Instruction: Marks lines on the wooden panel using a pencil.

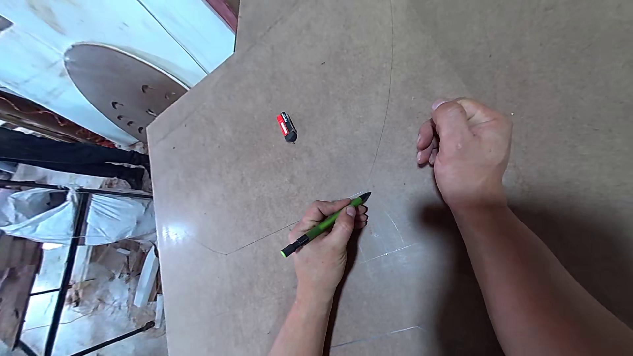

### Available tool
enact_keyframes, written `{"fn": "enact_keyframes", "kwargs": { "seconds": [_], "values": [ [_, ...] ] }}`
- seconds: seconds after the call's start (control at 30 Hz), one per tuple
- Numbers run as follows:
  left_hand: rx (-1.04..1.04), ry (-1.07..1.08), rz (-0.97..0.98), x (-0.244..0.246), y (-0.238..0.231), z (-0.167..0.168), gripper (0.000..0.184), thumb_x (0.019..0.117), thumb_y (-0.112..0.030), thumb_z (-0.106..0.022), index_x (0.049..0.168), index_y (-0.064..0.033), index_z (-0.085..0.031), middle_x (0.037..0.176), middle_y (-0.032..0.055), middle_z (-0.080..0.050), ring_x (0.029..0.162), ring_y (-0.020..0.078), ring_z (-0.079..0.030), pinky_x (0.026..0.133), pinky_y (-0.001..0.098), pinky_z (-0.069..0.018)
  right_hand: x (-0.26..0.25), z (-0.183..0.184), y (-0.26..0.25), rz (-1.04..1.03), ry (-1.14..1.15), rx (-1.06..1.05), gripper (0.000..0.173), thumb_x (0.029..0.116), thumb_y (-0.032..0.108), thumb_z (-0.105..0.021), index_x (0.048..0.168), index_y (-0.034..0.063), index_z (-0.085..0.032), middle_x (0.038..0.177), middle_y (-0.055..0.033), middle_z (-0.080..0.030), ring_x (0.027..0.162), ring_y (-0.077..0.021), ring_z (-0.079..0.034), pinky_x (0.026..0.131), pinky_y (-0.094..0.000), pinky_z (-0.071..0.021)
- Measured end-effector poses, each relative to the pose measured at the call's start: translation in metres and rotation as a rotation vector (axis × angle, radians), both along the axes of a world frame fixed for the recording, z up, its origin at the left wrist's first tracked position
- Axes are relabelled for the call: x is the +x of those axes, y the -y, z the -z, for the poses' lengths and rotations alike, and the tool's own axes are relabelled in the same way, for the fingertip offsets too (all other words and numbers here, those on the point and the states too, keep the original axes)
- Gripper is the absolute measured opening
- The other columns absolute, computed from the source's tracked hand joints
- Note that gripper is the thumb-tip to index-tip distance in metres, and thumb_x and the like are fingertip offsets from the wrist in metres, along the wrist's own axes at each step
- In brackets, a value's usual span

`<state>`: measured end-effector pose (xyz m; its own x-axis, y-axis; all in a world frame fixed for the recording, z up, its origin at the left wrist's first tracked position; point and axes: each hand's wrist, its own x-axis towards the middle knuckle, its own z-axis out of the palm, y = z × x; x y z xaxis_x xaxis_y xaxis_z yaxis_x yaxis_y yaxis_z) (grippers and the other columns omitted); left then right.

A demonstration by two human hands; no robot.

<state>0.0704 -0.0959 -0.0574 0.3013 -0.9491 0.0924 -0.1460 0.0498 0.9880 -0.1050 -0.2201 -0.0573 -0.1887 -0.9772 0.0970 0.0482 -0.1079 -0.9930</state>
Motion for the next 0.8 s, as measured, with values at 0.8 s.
{"fn": "enact_keyframes", "kwargs": {
  "seconds": [0.8],
  "values": [
    [0.191,0.017,1.049,0.026,-0.021,-0.013,0.007,0.0865,-0.005,-0.077,0.093,-0.0042,-0.076,0.085,0.0041,-0.076,0.071,0.0110,-0.072,0.060,0.0263,-0.0623,-0.003,0.002,0.005,-0.021,-0.031,-0.018,0.037,0.1044,0.016,-0.049,0.069,0.0133,-0.061,0.062,0.0018,-0.066,0.051,-0.0114,-0.063,0.048,-0.0299,-0.0563]
  ]
}}
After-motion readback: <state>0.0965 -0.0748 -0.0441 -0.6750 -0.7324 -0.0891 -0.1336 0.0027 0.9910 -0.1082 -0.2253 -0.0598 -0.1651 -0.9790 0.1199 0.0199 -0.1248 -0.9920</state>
